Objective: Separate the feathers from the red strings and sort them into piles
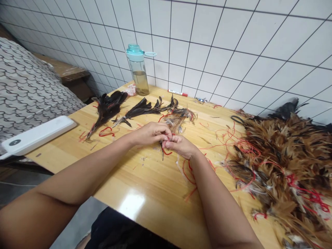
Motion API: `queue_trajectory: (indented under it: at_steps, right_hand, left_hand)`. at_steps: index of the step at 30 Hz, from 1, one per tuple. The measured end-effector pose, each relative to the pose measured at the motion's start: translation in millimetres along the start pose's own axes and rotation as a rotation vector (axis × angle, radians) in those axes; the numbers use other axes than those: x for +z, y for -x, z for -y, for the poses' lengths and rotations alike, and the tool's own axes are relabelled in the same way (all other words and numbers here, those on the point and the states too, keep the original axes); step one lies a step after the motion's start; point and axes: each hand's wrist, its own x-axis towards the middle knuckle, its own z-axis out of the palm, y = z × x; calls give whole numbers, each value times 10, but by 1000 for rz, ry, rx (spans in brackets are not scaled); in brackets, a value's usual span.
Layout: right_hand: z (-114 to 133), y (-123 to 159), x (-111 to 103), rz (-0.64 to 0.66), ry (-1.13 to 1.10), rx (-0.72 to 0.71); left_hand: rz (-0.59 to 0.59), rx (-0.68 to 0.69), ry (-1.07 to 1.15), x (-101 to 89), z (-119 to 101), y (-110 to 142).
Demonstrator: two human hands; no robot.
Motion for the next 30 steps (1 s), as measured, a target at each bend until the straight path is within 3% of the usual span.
queue_trajectory:
  at_steps: [8,14,21,25,30]
  right_hand:
    - [-15,-11,15,-86,-50,39]
    - [-65,-62,37,-234,-185,62]
    - [-85,-84,46,-230,-242,48]
    - [-77,-73,36,-212,-222,36]
    - [-56,-57,28,-210,-239,45]
  left_hand:
    - [-24,-116,130,28,-66,34]
    - [-176,-93,-59,131,-57,39]
    - [-288,-148,-82,203,-93,23]
    - [-288,-227,77,206,-95,14]
    - [-184,-282,531,208,26,11]
